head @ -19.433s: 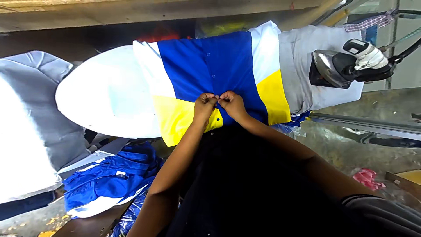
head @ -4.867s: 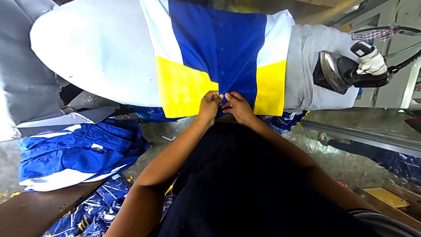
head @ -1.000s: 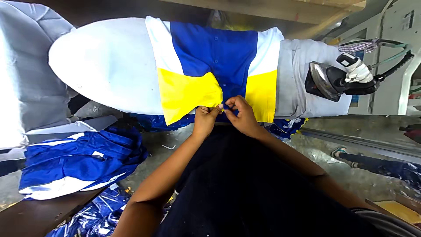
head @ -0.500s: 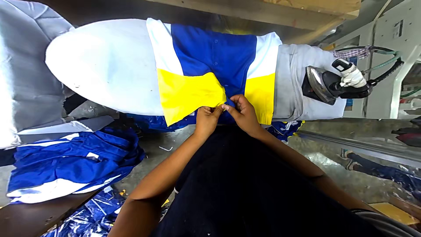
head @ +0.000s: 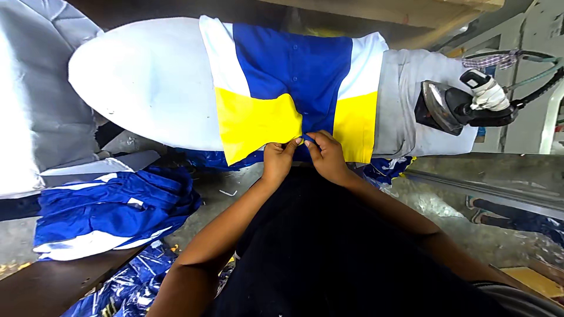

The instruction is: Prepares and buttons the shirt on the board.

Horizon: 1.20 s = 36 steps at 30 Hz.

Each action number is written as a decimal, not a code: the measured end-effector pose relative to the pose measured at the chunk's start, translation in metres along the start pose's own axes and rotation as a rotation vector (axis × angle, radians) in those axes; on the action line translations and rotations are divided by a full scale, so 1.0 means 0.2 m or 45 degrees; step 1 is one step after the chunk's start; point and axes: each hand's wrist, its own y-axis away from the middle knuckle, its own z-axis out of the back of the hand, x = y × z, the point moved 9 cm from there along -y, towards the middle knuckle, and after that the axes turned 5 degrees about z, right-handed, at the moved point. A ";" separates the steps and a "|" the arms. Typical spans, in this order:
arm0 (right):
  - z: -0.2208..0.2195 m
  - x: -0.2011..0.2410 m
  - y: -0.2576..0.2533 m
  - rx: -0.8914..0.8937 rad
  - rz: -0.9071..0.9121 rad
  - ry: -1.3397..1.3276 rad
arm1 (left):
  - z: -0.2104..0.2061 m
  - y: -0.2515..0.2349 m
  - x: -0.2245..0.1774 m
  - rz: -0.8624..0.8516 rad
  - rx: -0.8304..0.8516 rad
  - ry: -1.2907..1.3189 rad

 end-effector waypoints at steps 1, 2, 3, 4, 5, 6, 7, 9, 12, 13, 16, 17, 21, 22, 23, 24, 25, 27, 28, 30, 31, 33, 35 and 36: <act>-0.02 0.02 0.00 0.048 0.022 0.025 | 0.01 -0.01 0.01 0.007 -0.015 -0.025; -0.04 0.04 0.00 0.103 0.031 0.039 | 0.02 -0.01 0.02 0.021 -0.028 -0.040; -0.06 0.05 0.01 0.156 0.029 0.049 | 0.03 -0.02 0.03 0.030 -0.035 -0.038; -0.08 0.06 0.01 0.187 0.033 0.064 | 0.04 -0.02 0.04 0.039 -0.040 -0.018; -0.08 0.07 0.01 0.198 0.042 0.086 | 0.04 -0.02 0.05 0.059 -0.040 0.013; -0.08 0.07 0.00 0.202 0.050 0.109 | 0.04 -0.01 0.06 0.086 -0.037 0.055; -0.08 0.07 0.00 0.208 0.048 0.120 | 0.04 -0.01 0.07 0.122 -0.030 0.091; -0.08 0.04 -0.01 0.230 -0.002 0.102 | 0.03 0.00 0.10 0.211 0.003 0.145; -0.07 -0.06 -0.03 0.300 -0.265 -0.143 | 0.02 0.00 0.12 0.295 0.033 0.192; -0.07 -0.11 -0.03 0.330 -0.377 -0.282 | 0.02 0.00 0.12 0.291 0.043 0.196; -0.08 -0.23 -0.02 0.412 -0.639 -0.756 | 0.01 0.01 0.11 0.231 0.070 0.216; -0.08 -0.24 -0.02 0.445 -0.668 -0.836 | 0.01 0.01 0.10 0.213 0.077 0.207; -0.04 -0.19 -0.05 0.384 -0.469 -0.513 | 0.00 0.02 0.08 0.134 0.080 0.180; -0.04 -0.17 -0.06 0.338 -0.363 -0.411 | 0.00 0.02 0.08 0.133 0.073 0.198; -0.04 -0.15 -0.07 0.299 -0.288 -0.348 | 0.00 0.02 0.08 0.146 0.061 0.234; -0.04 -0.14 -0.07 0.271 -0.254 -0.328 | 0.00 0.02 0.08 0.174 0.053 0.280; -0.04 -0.14 -0.08 0.248 -0.249 -0.338 | 0.00 0.02 0.09 0.203 0.055 0.324; -0.03 -0.15 -0.08 0.195 -0.279 -0.394 | -0.01 0.03 0.07 0.219 0.079 0.361; -0.02 -0.15 -0.08 0.164 -0.276 -0.406 | -0.01 0.03 0.06 0.200 0.097 0.350; 0.01 -0.12 -0.07 0.119 -0.221 -0.373 | -0.01 0.03 0.03 0.141 0.108 0.322; 0.01 -0.10 -0.08 0.113 -0.181 -0.347 | 0.00 0.03 0.02 0.112 0.106 0.311; 0.04 -0.07 -0.09 0.146 -0.109 -0.328 | 0.00 0.03 0.00 0.059 0.105 0.309; 0.05 -0.06 -0.11 0.209 -0.096 -0.384 | -0.01 0.04 -0.04 -0.016 0.117 0.250; 0.06 -0.06 -0.12 0.238 -0.116 -0.448 | -0.01 0.04 -0.07 -0.072 0.125 0.199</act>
